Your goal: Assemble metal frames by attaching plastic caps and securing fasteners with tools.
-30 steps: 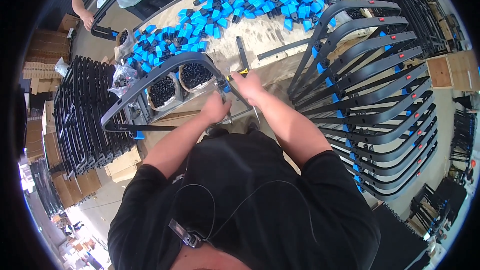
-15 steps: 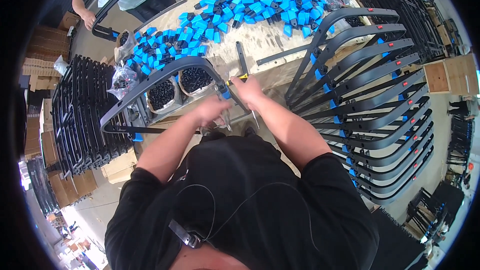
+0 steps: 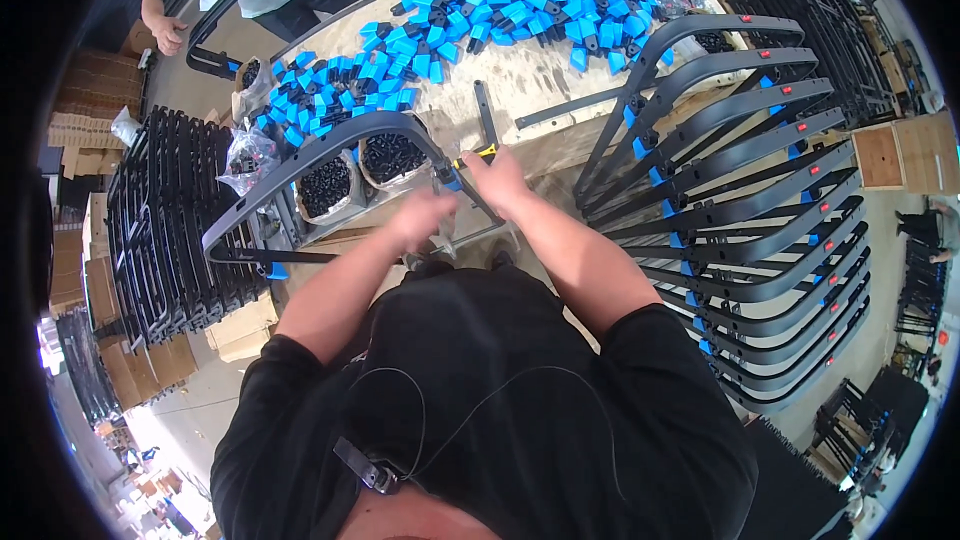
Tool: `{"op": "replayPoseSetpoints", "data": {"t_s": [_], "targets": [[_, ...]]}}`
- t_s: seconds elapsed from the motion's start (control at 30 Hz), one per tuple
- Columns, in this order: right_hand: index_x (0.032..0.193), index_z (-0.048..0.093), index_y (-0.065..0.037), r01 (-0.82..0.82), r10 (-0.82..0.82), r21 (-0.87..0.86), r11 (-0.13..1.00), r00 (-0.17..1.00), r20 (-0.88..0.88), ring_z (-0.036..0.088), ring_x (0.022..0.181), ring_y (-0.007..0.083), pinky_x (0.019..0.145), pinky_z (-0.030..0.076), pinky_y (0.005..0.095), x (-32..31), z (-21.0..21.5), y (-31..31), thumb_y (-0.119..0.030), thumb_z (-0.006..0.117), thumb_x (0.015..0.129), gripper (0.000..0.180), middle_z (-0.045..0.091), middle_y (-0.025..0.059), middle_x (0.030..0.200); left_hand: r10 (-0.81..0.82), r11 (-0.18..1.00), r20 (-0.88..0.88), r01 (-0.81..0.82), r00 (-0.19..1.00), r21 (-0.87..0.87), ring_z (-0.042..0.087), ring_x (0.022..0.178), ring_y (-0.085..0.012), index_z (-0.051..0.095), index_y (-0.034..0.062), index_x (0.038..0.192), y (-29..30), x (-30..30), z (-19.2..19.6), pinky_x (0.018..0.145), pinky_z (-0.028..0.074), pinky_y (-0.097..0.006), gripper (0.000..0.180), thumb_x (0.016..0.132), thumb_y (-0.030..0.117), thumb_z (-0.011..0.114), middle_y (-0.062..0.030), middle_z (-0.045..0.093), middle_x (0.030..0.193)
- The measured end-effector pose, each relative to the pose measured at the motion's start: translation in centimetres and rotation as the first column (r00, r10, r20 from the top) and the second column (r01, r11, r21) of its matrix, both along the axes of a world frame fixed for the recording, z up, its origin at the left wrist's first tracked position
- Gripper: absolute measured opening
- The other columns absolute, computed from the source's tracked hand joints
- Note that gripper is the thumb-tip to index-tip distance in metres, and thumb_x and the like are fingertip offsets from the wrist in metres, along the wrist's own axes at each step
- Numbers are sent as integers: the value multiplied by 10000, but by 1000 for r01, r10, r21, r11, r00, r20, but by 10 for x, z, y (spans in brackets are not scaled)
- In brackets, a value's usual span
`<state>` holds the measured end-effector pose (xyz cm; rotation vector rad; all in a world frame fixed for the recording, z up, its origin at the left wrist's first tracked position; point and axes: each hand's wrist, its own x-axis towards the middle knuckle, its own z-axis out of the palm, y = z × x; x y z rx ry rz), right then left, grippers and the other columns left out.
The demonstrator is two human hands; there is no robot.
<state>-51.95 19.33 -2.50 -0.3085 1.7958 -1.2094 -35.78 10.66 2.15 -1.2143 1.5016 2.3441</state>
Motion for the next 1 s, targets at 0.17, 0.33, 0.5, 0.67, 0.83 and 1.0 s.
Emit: {"op": "replayPoseSetpoints", "data": {"t_s": [0.17, 0.33, 0.5, 0.67, 0.83, 1.0], "targets": [[1005, 606, 46, 41, -59, -100, 994, 980, -191, 608, 760, 193, 705, 502, 366, 7, 14, 1, -332, 731, 920, 408, 674, 122, 854, -205, 625, 365, 408, 908, -665, 664, 627, -309, 656, -19, 853, 18, -5, -10, 643, 541, -458, 251, 826, 229, 628, -167, 650, 685], [1016, 611, 51, 32, -57, -112, 993, 972, -226, 623, 779, 188, 707, 504, 362, 2, -4, -1, -342, 738, 909, 427, 688, 124, 875, 94, 988, 179, -114, 979, 106, 685, 745, -378, 632, -77, 885, -3, -13, 8, 722, 547, -466, 306, 818, 221, 635, -237, 676, 797], [1007, 602, 39, -104, 114, -210, 972, 993, 39, 655, 803, 239, 722, 521, 367, 1, -27, 10, -408, 761, 869, 494, 679, 142, 872, -61, 679, 202, 189, 977, -709, 690, 838, -414, 612, -39, 922, 25, -1, -25, 773, 535, -485, 290, 831, 236, 614, -274, 682, 854], [986, 621, 38, -209, 157, -212, 955, 958, -238, 669, 823, 250, 752, 520, 375, 12, -95, 41, -426, 761, 854, 502, 690, 145, 872, -60, 590, 405, 360, 912, -723, 681, 948, -437, 588, -50, 994, 29, -9, -40, 852, 534, -493, 407, 849, 327, 631, -293, 690, 948], [1125, 596, 74, -225, 227, 29, 974, 964, -136, 679, 992, 289, 852, 522, 388, 24, -17, 54, -356, 741, 854, 529, 695, 213, 1054, -25, 583, 422, 356, 906, -730, 679, 976, -432, 576, -64, 1049, 27, -1, -44, 886, 532, -484, 471, 850, 357, 643, -286, 695, 1005], [1279, 523, 111, -293, 296, 93, 952, 955, -29, 653, 1089, 297, 910, 507, 383, 18, 40, 67, -337, 730, 851, 653, 664, 250, 1153, -41, 610, 448, 377, 893, -697, 671, 996, -442, 587, -57, 1054, 31, -8, -23, 892, 527, -490, 450, 847, 337, 657, -294, 692, 1000]]}}
